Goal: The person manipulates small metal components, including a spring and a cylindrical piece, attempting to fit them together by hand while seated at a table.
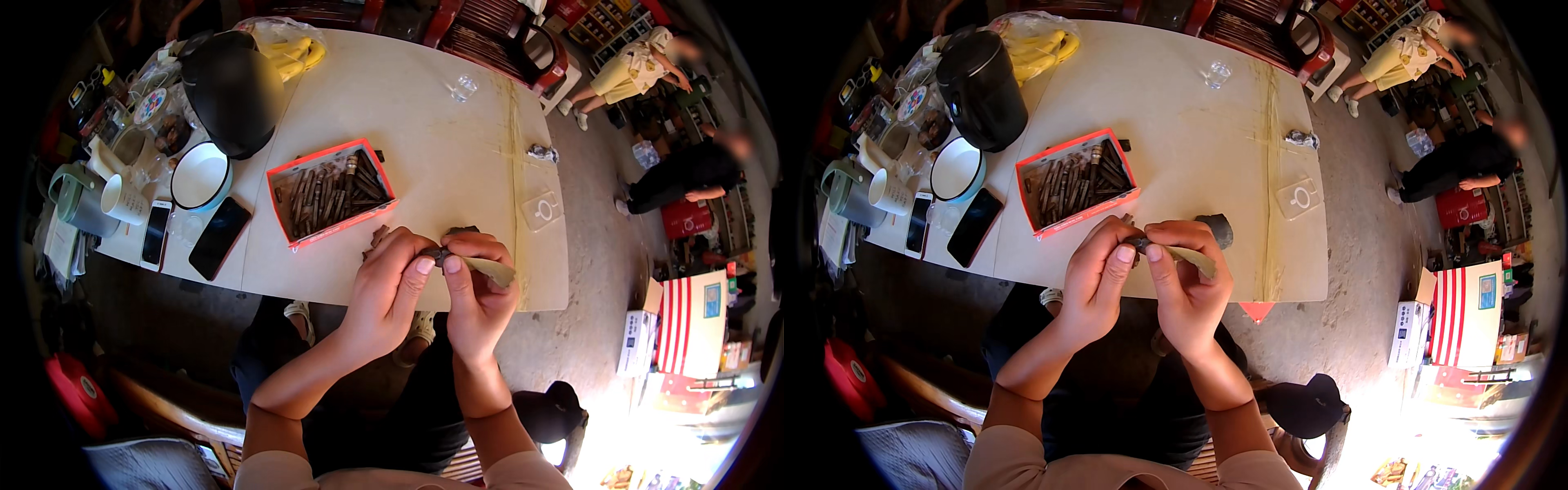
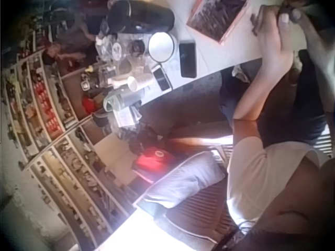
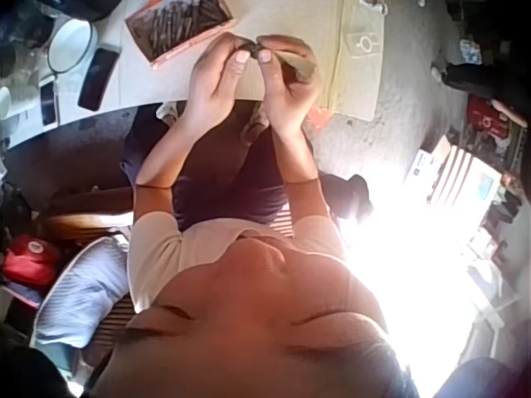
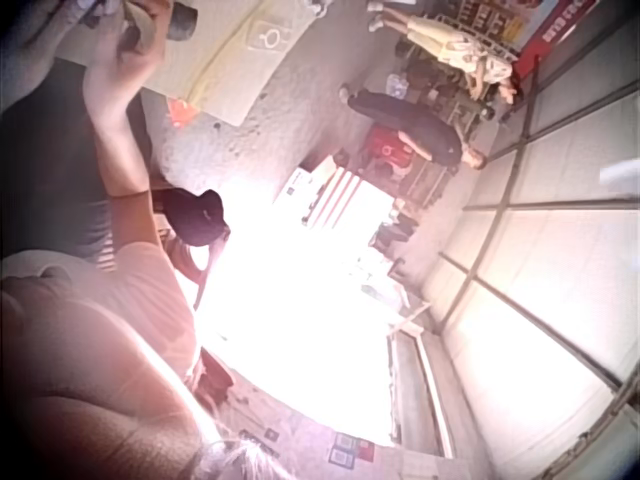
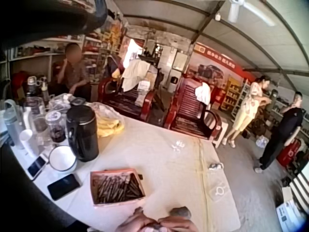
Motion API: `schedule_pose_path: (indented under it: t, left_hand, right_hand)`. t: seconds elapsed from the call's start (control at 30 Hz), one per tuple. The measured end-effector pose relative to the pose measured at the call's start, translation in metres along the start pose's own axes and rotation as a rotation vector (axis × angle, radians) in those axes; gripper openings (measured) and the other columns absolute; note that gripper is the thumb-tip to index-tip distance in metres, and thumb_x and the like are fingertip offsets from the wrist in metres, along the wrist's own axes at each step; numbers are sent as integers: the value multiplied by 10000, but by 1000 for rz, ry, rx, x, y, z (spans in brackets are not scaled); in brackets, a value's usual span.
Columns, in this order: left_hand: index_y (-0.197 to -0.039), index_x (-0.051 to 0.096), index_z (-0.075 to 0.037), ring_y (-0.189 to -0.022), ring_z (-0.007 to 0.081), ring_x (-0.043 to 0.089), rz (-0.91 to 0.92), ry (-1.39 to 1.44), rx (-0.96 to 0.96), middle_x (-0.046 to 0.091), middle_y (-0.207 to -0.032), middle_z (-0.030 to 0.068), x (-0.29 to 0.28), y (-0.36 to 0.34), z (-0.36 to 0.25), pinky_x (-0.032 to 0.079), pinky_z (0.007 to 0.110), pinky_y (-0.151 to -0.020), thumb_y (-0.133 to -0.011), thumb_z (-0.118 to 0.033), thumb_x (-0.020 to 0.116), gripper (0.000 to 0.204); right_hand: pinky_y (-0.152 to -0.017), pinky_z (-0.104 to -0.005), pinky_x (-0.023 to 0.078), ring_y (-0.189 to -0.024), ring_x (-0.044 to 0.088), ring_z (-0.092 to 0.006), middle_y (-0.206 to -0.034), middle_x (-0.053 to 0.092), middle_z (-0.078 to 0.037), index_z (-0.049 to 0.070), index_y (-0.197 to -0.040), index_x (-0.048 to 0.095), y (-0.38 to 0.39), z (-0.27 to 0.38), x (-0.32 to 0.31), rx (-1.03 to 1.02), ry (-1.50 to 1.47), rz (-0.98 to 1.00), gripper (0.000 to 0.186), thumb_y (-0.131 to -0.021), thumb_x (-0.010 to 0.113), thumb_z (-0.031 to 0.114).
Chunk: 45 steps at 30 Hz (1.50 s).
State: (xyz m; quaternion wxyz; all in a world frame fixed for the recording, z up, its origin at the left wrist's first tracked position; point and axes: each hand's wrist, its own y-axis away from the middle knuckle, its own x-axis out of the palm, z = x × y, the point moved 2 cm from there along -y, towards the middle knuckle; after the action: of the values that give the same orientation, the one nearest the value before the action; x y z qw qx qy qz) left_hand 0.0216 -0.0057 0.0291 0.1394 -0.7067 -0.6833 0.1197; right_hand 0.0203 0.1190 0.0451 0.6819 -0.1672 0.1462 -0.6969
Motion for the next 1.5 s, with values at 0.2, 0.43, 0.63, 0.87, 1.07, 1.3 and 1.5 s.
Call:
schedule_pose_path:
  t: [0.2,0.43,0.63,0.87,1.07,1.3,1.5]
  left_hand:
    - [-929,541,31,-714,287,495,-38,-119,119,514,-818,130,5,2,-3,416,366,-647,-905,-88,549,122]
    - [-921,553,16,-750,317,494,-67,-493,441,500,-822,135,11,1,1,415,400,-663,-803,-62,619,155]
    - [-937,545,25,-726,270,509,-35,-102,168,514,-813,118,9,0,2,424,358,-667,-898,-63,546,97]
    - [-922,531,28,-697,237,510,-24,190,75,508,-784,114,11,2,-1,419,321,-649,-965,-115,479,159]
    - [-910,524,33,-682,265,496,-10,13,64,486,-777,125,4,3,-6,410,339,-627,-941,-111,519,148]
    - [-918,546,13,-724,318,470,-92,-405,384,474,-801,122,1,0,-1,398,414,-662,-799,-85,638,180]
    - [-950,559,11,-751,315,494,-68,-550,507,499,-826,126,5,-1,0,410,425,-698,-778,-95,658,225]
  right_hand:
    - [-753,-235,436,-862,525,-125,-988,539,-86,-17,-972,576,3,4,2,-63,116,-43,110,-869,583,-53]
    - [-755,-236,428,-862,520,-126,-977,529,-77,-8,-972,572,5,5,-4,-10,116,-37,94,-882,576,-35]
    - [-763,-242,439,-880,529,-138,-1036,527,-101,-4,-973,578,-1,3,-4,-86,62,51,78,-895,576,-8]
    - [-779,-281,485,-923,541,-156,-1112,526,-144,-4,-983,586,4,3,-2,-20,-183,-45,100,-891,600,32]
    - [-775,-258,465,-892,539,-144,-1045,544,-122,-7,-1005,579,4,8,2,-85,49,9,128,-879,586,-29]
    - [-761,-237,440,-863,533,-131,-999,546,-98,-13,-999,564,5,8,5,-78,119,-15,125,-878,570,-46]
    - [-746,-226,430,-851,528,-124,-998,542,-93,-13,-1000,553,7,5,1,-26,91,-43,126,-880,558,-51]
